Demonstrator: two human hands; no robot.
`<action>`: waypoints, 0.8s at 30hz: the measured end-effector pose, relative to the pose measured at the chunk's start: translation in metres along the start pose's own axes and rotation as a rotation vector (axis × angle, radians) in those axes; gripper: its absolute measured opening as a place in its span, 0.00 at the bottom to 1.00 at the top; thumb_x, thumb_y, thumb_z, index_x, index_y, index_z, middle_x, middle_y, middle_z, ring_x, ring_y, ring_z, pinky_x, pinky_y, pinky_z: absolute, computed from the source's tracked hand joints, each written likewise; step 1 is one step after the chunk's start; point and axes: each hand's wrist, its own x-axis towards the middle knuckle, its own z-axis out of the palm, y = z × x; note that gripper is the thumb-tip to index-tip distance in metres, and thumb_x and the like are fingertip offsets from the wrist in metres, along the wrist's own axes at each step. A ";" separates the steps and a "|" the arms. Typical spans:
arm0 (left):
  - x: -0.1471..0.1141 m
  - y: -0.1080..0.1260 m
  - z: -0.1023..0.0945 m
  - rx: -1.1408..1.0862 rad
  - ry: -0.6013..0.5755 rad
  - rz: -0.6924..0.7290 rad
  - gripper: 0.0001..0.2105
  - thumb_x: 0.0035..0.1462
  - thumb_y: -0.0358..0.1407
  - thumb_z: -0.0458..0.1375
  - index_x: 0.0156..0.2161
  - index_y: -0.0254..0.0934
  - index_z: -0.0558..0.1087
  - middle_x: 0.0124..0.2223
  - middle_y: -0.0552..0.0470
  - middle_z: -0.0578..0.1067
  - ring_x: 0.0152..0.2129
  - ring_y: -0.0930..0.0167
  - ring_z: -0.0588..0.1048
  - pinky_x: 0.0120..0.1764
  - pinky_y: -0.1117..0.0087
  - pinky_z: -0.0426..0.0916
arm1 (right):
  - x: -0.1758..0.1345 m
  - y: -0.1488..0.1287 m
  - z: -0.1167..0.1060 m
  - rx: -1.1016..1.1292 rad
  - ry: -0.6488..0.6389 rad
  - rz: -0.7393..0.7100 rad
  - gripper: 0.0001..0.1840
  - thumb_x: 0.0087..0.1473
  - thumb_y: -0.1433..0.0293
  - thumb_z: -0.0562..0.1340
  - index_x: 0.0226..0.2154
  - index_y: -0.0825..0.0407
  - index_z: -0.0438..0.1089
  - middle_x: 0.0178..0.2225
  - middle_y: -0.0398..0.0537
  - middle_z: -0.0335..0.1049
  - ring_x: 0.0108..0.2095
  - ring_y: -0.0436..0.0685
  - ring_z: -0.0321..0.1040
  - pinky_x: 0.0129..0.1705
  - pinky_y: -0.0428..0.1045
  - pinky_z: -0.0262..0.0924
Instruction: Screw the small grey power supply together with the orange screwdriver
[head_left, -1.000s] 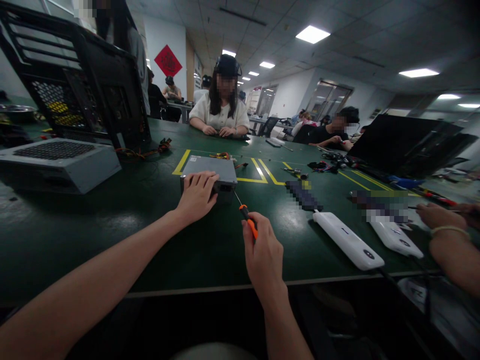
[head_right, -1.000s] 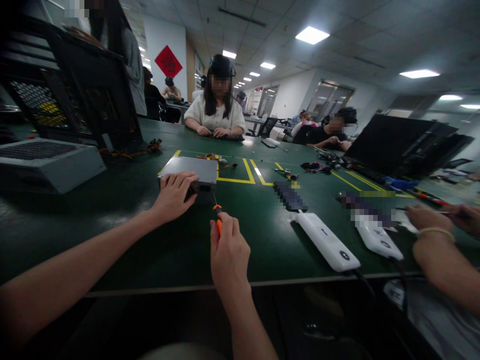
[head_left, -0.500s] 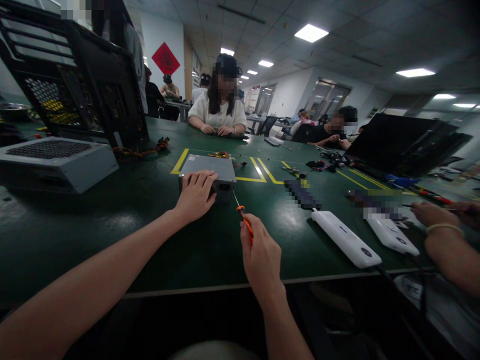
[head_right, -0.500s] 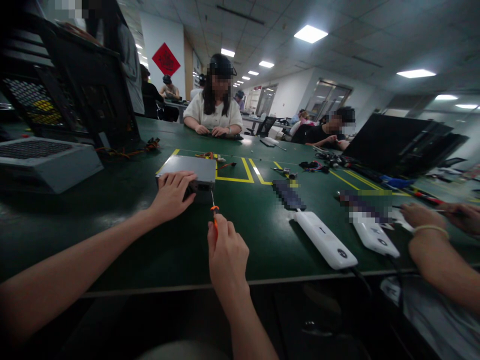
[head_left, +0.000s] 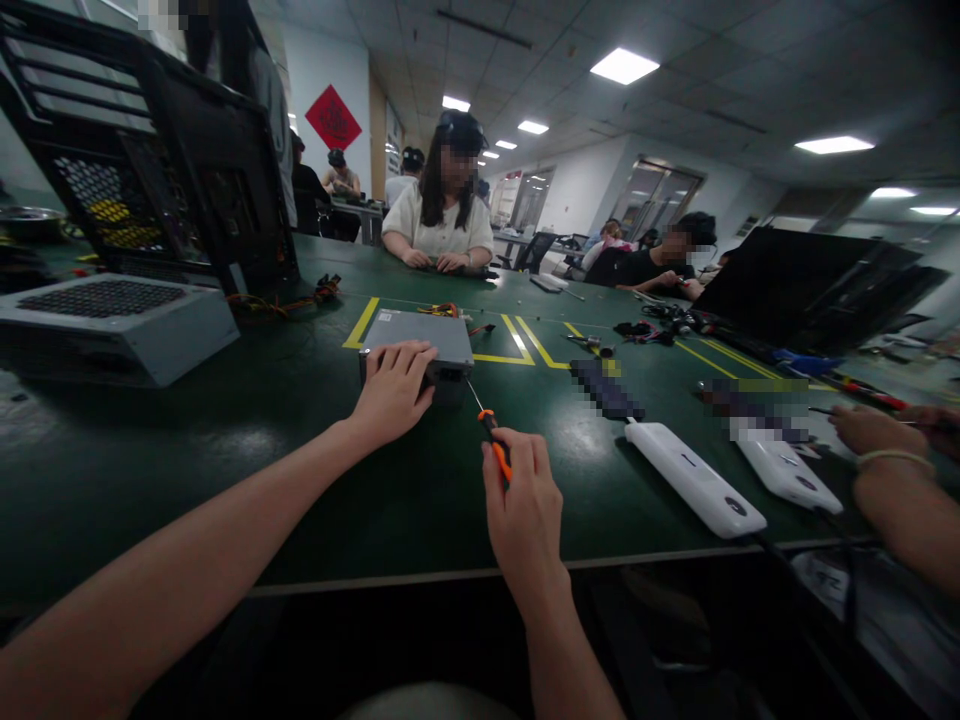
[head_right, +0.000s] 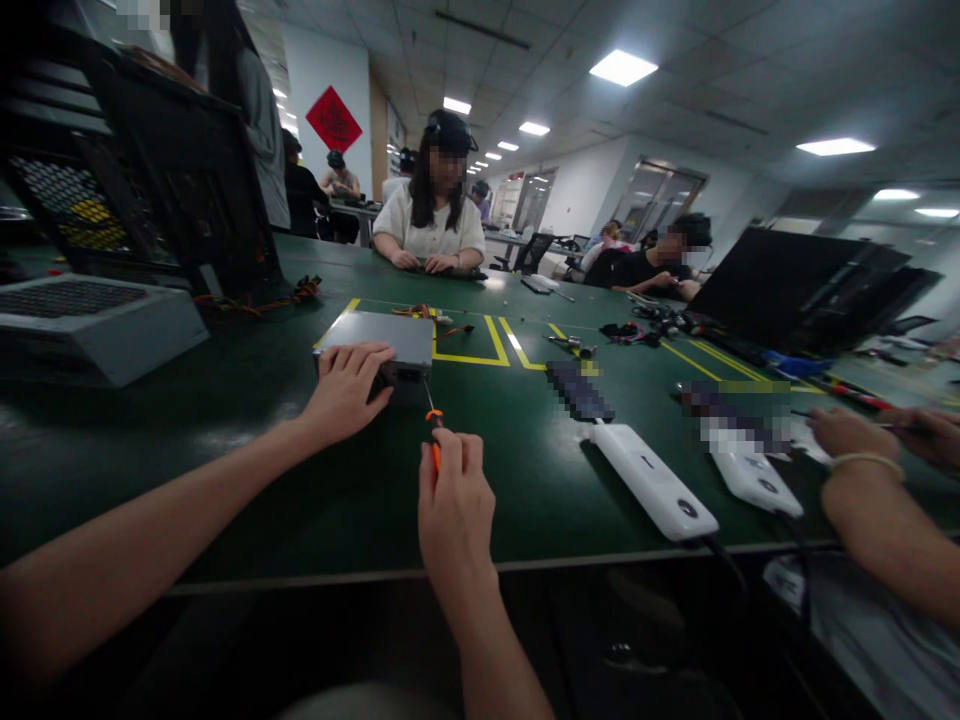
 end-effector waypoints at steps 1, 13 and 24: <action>0.000 0.000 0.000 0.000 -0.001 -0.002 0.20 0.55 0.35 0.51 0.53 0.36 0.61 0.56 0.44 0.64 0.53 0.60 0.60 0.54 0.56 0.50 | 0.001 0.001 -0.001 -0.005 -0.018 0.013 0.14 0.61 0.67 0.47 0.40 0.55 0.64 0.34 0.50 0.65 0.31 0.53 0.67 0.28 0.47 0.63; 0.000 0.000 0.000 -0.036 0.006 -0.006 0.20 0.54 0.34 0.51 0.54 0.37 0.61 0.56 0.43 0.64 0.53 0.59 0.59 0.54 0.54 0.50 | -0.002 -0.006 0.007 -0.017 -0.038 -0.029 0.11 0.53 0.75 0.50 0.41 0.56 0.61 0.41 0.56 0.58 0.34 0.55 0.67 0.28 0.49 0.68; 0.000 -0.001 0.000 -0.021 0.002 -0.004 0.21 0.54 0.34 0.51 0.54 0.37 0.60 0.56 0.43 0.64 0.53 0.59 0.59 0.54 0.55 0.49 | 0.001 -0.004 0.004 -0.011 -0.018 0.001 0.14 0.57 0.69 0.51 0.45 0.54 0.63 0.47 0.57 0.60 0.37 0.55 0.68 0.31 0.50 0.68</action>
